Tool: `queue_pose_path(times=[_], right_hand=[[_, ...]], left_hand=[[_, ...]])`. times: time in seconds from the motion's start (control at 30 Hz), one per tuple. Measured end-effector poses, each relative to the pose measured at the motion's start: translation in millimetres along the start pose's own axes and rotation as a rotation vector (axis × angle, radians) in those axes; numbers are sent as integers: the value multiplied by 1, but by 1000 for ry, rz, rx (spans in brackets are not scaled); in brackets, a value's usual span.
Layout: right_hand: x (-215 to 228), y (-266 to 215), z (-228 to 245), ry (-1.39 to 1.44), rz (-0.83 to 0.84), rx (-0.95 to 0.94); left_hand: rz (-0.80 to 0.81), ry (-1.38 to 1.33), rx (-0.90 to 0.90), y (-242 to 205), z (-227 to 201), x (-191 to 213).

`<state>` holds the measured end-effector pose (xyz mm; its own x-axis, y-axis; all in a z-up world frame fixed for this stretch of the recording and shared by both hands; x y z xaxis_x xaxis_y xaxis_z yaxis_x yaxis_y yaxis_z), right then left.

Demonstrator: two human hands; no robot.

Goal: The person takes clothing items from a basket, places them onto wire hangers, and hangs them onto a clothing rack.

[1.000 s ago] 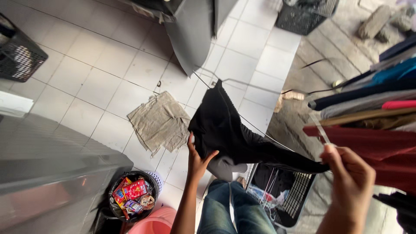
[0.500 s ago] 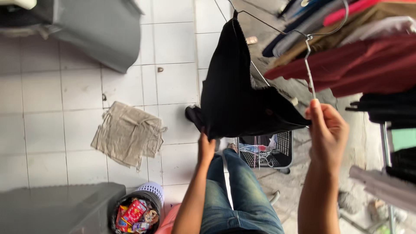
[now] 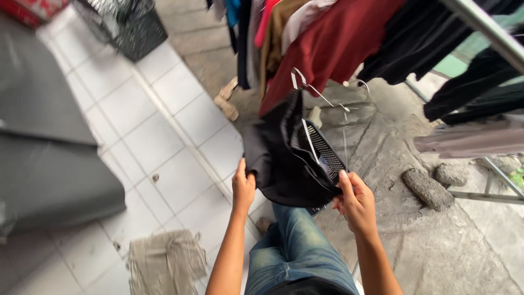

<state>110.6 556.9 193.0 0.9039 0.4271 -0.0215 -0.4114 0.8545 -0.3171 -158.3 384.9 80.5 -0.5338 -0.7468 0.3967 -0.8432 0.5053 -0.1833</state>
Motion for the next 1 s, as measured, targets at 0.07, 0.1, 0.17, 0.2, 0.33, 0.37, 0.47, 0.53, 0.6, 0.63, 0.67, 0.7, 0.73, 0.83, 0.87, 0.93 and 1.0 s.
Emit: queue_pose_path(times=[0.07, 0.1, 0.17, 0.2, 0.33, 0.37, 0.47, 0.53, 0.6, 0.63, 0.67, 0.7, 0.73, 0.83, 0.87, 0.93, 1.0], right_hand=[[35, 5, 15, -38, -150, 84], [48, 14, 23, -31, -167, 101], [70, 15, 44, 3, -247, 282], [75, 24, 49, 16, -267, 299], [80, 49, 84, -37, -438, 406], [76, 59, 94, -71, -473, 414], [59, 87, 122, -163, -486, 433], [44, 107, 137, -194, -508, 474], [25, 132, 147, -229, -533, 501], [16, 149, 148, -255, -547, 482], [4, 166, 148, -278, -562, 460], [-9, 180, 147, -248, -579, 475], [-19, 197, 148, -223, -595, 494], [-40, 258, 135, -212, -625, 462], [-41, 274, 127, -206, -658, 453], [-48, 306, 114, -254, -643, 465], [-60, 328, 93, -197, -641, 412]], left_hand=[[76, 38, -100, 13, -44, -35], [152, -5, -129, 16, -64, -56], [255, -35, -177, 16, -93, -88], [303, -41, -213, 21, -108, -108], [422, -78, -369, 42, -163, -165], [441, -83, -394, 51, -175, -176], [542, -80, -369, 77, -193, -205], [550, -40, -319, 109, -195, -222], [560, -4, -440, 143, -209, -240], [547, 30, -543, 156, -219, -245], [575, 34, -554, 171, -222, -248], [512, 97, -671, 185, -235, -244], [445, 152, -791, 197, -252, -241], [341, 281, -814, 246, -274, -228], [372, 282, -829, 258, -279, -228], [541, 206, -766, 280, -278, -233], [631, 228, -735, 292, -275, -238]])
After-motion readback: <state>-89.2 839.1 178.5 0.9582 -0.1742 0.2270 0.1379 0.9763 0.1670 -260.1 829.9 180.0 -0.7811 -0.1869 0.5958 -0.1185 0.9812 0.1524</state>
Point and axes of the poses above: each hand's wrist, its own y-axis towards the middle knuckle, its own x-axis out of the back of the hand, z = x × y, the point moved 9 cm from there along y, towards the middle knuckle, and after that the axes turned 7 degrees about x, right-handed, at the moved point
